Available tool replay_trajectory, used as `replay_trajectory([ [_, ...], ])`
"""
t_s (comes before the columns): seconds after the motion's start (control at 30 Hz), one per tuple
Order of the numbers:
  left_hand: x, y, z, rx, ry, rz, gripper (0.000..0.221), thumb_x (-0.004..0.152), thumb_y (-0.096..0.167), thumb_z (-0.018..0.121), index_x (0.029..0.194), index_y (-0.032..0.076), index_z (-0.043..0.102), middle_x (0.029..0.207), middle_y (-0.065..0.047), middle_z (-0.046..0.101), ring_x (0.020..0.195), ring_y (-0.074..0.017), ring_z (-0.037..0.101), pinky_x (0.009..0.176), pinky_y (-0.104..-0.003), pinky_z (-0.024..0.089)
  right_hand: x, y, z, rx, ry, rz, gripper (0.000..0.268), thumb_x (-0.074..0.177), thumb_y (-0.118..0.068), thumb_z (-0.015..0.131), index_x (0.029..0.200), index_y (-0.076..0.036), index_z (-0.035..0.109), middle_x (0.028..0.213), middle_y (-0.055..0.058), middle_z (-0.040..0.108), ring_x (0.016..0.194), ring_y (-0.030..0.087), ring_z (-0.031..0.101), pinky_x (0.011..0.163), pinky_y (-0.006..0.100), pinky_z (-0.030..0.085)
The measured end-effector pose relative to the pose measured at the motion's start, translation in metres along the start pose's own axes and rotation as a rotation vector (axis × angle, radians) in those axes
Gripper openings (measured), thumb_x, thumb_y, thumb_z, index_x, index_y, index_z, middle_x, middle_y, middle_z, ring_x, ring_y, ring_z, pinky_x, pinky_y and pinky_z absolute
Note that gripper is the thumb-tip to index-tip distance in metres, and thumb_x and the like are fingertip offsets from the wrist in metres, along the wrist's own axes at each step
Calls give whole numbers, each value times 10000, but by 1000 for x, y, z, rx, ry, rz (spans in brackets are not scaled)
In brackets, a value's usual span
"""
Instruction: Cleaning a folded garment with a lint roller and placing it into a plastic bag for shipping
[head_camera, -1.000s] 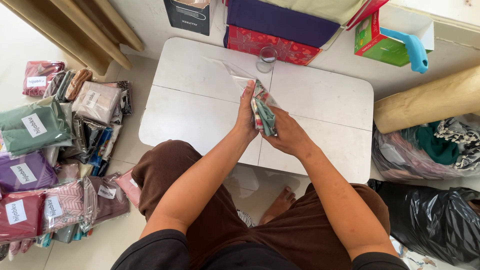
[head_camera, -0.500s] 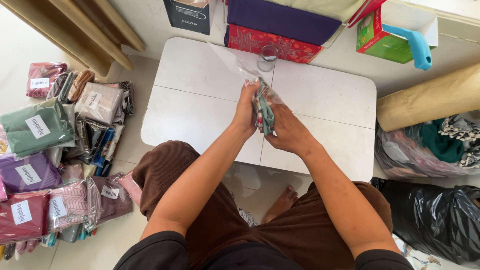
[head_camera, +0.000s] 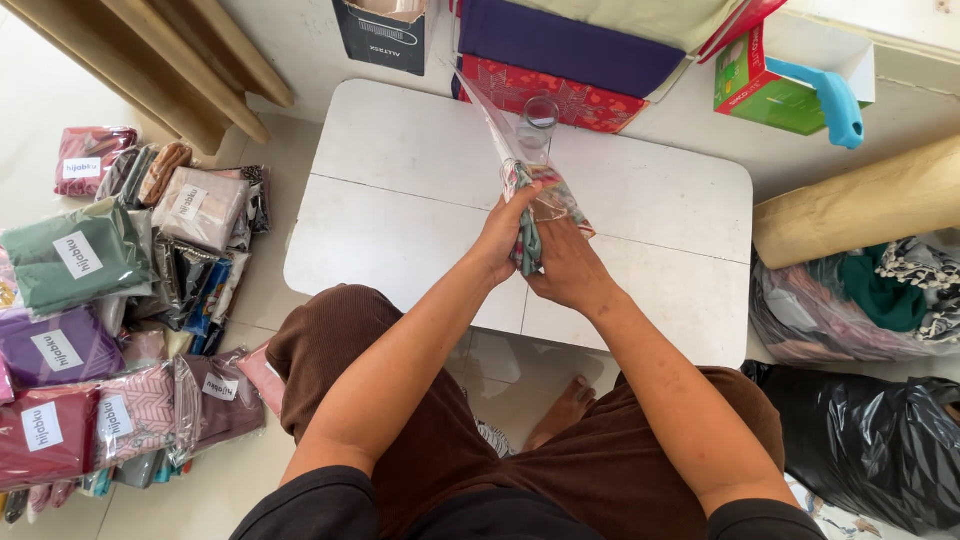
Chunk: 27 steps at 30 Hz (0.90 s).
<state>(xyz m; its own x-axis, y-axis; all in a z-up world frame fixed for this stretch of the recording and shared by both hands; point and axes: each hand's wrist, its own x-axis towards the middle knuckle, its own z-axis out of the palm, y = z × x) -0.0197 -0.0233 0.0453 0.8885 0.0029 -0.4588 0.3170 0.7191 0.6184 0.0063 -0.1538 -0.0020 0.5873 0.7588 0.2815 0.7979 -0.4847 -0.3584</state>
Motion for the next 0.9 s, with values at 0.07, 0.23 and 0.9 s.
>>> replay_trajectory([
  [0.07, 6, -6, -1, -14, -12, -7, 772, 864, 455, 795, 1499, 159, 473, 1324, -205, 651, 1214, -300, 642, 1041, -479, 509, 3, -5, -8, -33, -7, 22, 737, 710, -168, 742, 1380, 33, 511, 1153, 215, 594, 1141, 403, 579, 1103, 491, 391],
  [0.23, 13, -9, -11, 9, -95, -104, 766, 830, 573, 813, 1391, 123, 548, 1195, -193, 716, 1119, -275, 708, 986, -441, 562, -2, 7, 5, -104, -56, 76, 766, 695, -179, 714, 1402, 18, 493, 1101, 200, 596, 1052, 401, 591, 998, 484, 431],
  [0.9, 0, 5, 1, -119, -150, -24, 1309, 743, 941, 452, 1648, 85, 51, 1655, -282, 223, 1526, -466, 269, 1162, -725, 272, 24, -39, -87, 408, -2, 230, 321, 764, -198, 788, 1012, -87, 617, 881, 113, 651, 930, 369, 685, 865, 471, 513],
])
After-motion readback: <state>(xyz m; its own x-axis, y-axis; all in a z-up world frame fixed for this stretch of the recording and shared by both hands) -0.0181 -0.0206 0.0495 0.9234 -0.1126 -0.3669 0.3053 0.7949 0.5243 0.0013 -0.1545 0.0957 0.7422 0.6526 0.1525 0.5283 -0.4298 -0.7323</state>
